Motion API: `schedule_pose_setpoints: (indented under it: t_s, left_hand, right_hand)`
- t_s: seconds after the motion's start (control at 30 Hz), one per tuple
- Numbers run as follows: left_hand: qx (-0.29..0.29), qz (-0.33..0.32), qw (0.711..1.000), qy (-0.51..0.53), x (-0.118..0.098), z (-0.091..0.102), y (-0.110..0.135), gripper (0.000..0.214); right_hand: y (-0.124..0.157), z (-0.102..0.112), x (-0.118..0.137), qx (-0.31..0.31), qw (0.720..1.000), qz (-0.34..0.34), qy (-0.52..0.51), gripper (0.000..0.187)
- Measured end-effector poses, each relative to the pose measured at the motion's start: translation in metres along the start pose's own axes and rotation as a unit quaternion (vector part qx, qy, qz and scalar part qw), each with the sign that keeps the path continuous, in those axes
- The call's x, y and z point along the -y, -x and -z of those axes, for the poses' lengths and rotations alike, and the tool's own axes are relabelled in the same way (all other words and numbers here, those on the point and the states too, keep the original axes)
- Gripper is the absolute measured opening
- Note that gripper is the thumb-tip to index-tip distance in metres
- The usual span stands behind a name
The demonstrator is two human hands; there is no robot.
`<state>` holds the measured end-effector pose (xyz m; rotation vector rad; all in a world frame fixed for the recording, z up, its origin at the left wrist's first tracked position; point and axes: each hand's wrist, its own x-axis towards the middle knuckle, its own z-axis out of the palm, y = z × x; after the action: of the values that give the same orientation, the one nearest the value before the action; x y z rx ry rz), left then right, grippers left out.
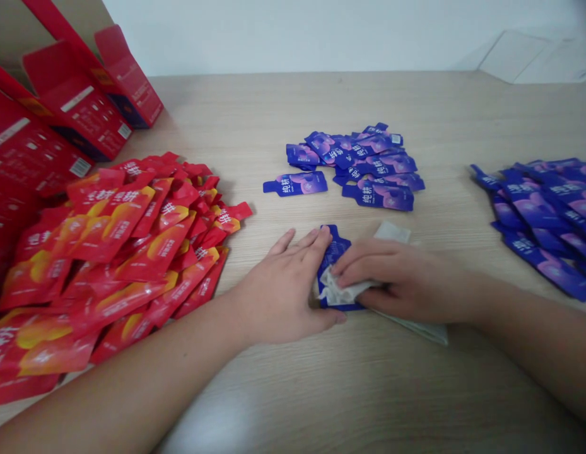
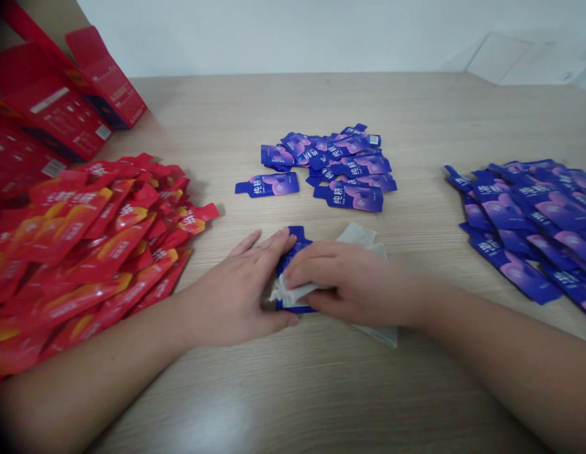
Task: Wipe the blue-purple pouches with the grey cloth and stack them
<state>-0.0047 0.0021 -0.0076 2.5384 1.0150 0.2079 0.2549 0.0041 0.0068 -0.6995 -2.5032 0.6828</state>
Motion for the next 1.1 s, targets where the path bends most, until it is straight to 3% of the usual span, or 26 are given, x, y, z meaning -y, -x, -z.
schedule_pose_setpoints:
  t_s: [0.07,0.17,0.4,0.5,0.67,0.73,0.9,1.1]
  left_hand:
    - [-0.001,0.001,1.000,0.005,-0.001,0.001,-0.001,0.118]
    - [0.002,0.004,1.000,0.006,-0.002,0.002,-0.002,0.117]
    - [-0.006,0.006,1.000,0.003,-0.001,0.001,-0.003,0.121]
    - [-0.002,0.010,1.000,0.008,-0.001,0.001,-0.001,0.125]
    - [-0.037,0.035,0.999,0.001,-0.001,-0.001,0.001,0.106]
    - [-0.036,0.039,0.999,-0.012,-0.001,-0.003,0.000,0.109]
    - [-0.012,0.094,0.995,-0.045,-0.004,-0.003,-0.002,0.125]
    - [0.000,0.114,0.991,-0.064,-0.005,0.001,-0.001,0.124]
  right_hand:
    - [-0.001,-0.002,0.004,0.048,0.999,0.013,-0.004,0.027]
    - [-0.004,-0.005,-0.005,0.044,0.998,-0.005,0.036,0.023]
    - [-0.008,-0.004,-0.035,-0.060,0.985,-0.086,0.134,0.020]
    - [-0.005,-0.004,-0.035,-0.095,0.980,-0.101,0.142,0.019]
    - [0.001,-0.002,-0.026,-0.169,0.972,-0.119,0.112,0.018]
    - [0.001,-0.002,-0.019,-0.154,0.981,-0.096,0.074,0.020]
    - [-0.003,-0.008,-0.002,0.027,0.999,-0.023,0.005,0.025]
    - [-0.013,-0.012,-0.016,-0.033,0.993,-0.065,0.096,0.021]
